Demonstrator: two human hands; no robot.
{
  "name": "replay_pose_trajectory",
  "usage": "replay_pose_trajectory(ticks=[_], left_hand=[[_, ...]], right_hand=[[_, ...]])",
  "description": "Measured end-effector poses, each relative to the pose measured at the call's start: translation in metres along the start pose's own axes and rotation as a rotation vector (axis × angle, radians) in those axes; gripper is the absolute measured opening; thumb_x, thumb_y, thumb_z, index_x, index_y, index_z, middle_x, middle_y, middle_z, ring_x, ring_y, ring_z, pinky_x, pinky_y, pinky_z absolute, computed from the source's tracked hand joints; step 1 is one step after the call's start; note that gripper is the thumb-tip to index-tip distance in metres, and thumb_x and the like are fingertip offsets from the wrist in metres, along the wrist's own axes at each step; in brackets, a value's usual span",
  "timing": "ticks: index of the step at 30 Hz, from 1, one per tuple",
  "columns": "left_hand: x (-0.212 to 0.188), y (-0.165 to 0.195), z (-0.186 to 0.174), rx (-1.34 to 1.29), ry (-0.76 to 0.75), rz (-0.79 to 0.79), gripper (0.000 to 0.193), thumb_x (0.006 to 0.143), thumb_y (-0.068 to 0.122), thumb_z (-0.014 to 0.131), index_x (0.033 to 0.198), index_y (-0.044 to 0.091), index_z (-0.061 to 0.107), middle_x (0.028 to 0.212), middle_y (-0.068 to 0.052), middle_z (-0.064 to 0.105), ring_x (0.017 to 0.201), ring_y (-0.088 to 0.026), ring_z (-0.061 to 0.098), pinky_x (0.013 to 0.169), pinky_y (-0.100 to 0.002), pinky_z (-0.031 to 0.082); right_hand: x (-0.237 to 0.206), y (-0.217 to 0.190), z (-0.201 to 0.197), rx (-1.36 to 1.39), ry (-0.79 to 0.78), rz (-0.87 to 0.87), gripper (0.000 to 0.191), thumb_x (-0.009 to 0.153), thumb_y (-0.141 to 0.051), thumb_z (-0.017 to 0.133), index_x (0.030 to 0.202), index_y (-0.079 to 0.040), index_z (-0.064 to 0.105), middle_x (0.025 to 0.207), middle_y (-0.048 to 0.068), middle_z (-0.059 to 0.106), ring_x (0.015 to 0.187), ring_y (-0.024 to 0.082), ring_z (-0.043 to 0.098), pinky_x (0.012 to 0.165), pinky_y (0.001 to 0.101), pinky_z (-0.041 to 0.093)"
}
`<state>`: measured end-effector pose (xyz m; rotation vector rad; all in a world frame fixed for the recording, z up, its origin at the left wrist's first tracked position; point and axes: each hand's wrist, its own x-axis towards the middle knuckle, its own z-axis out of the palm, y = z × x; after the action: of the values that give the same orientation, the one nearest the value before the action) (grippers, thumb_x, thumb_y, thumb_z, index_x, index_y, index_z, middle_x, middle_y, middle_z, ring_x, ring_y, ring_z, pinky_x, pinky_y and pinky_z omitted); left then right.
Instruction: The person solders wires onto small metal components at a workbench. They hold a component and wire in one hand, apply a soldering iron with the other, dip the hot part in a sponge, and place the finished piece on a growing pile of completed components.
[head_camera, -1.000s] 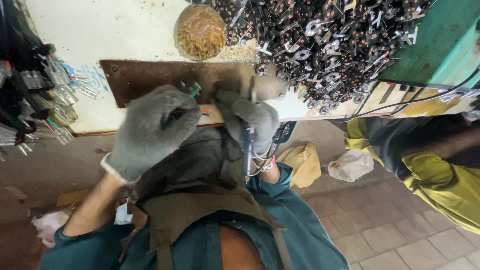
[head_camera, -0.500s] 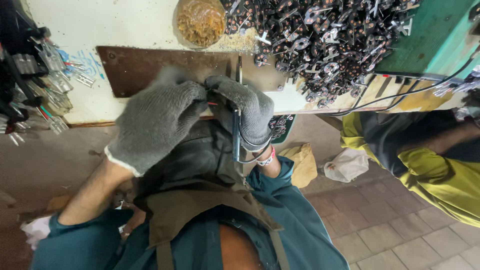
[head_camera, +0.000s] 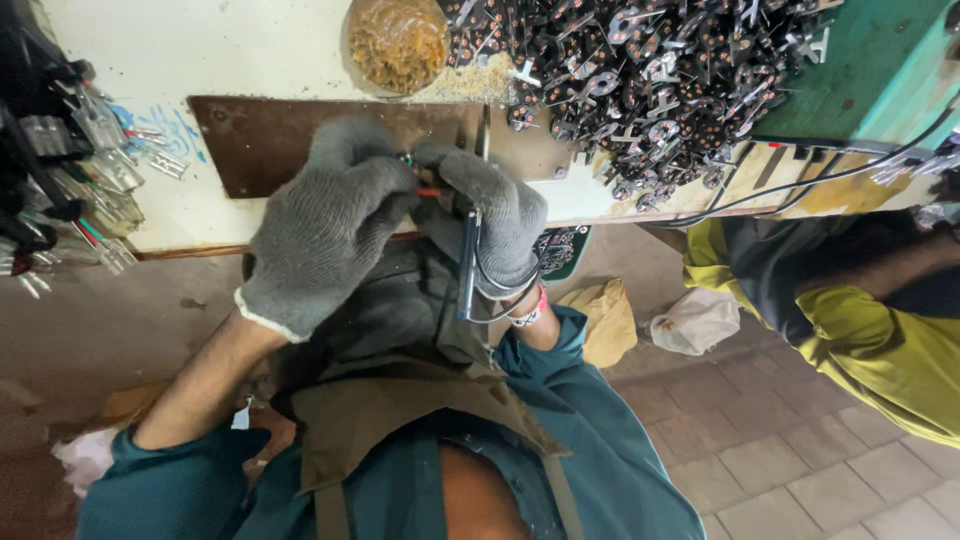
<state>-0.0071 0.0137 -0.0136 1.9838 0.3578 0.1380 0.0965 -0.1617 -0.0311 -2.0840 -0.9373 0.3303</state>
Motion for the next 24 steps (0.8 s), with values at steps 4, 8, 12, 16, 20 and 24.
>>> replay_pose_trajectory(ticks=[4,8,12,16,20,24], left_hand=[[0.005,-0.007,0.001,-0.193,-0.001,0.001,0.01,0.102,0.017,0.076,0.099,0.01,0.068,0.095,-0.006,0.069,0.083,-0.022,0.073,0.071,-0.034,0.059],[0.006,-0.016,0.0,0.217,0.065,0.109,0.013,0.094,0.015,0.08,0.1,0.009,0.07,0.091,-0.009,0.066,0.084,-0.029,0.068,0.07,-0.041,0.054],[0.004,-0.02,0.0,0.194,0.09,0.166,0.013,0.094,0.015,0.079,0.1,0.009,0.069,0.094,-0.008,0.066,0.086,-0.027,0.068,0.073,-0.038,0.055],[0.005,-0.02,0.001,0.221,0.088,0.174,0.012,0.094,0.013,0.079,0.098,0.009,0.069,0.091,-0.008,0.065,0.083,-0.026,0.068,0.07,-0.038,0.055],[0.005,-0.019,0.0,0.226,0.089,0.172,0.014,0.091,0.012,0.08,0.098,0.008,0.068,0.092,-0.009,0.065,0.083,-0.027,0.068,0.069,-0.038,0.055],[0.006,-0.022,-0.004,0.221,0.073,0.209,0.014,0.095,0.013,0.08,0.101,0.008,0.069,0.094,-0.009,0.065,0.085,-0.027,0.068,0.073,-0.038,0.056]], right_hand=[[0.009,-0.009,0.001,0.031,0.011,0.029,0.041,0.077,-0.011,0.088,0.111,-0.011,0.066,0.106,0.005,0.073,0.089,0.023,0.072,0.081,0.0324,0.058],[0.011,-0.016,0.002,-0.152,-0.054,0.156,0.035,0.079,-0.014,0.09,0.111,-0.017,0.077,0.1,0.001,0.077,0.075,0.015,0.071,0.075,0.0288,0.058],[0.01,-0.018,0.001,-0.144,-0.045,0.148,0.037,0.08,-0.014,0.088,0.115,-0.018,0.076,0.104,0.001,0.076,0.086,0.015,0.075,0.08,0.0279,0.06],[0.01,-0.019,0.0,-0.112,-0.055,0.183,0.038,0.08,-0.013,0.088,0.115,-0.017,0.076,0.101,0.0,0.076,0.075,0.013,0.071,0.074,0.0272,0.058],[0.013,-0.02,-0.001,-0.128,-0.071,0.185,0.038,0.08,-0.013,0.089,0.116,-0.017,0.076,0.097,0.0,0.075,0.074,0.013,0.07,0.074,0.027,0.058],[0.015,-0.02,-0.002,-0.119,-0.084,0.192,0.037,0.079,-0.014,0.09,0.112,-0.017,0.076,0.099,0.0,0.075,0.07,0.012,0.068,0.07,0.0259,0.056]])
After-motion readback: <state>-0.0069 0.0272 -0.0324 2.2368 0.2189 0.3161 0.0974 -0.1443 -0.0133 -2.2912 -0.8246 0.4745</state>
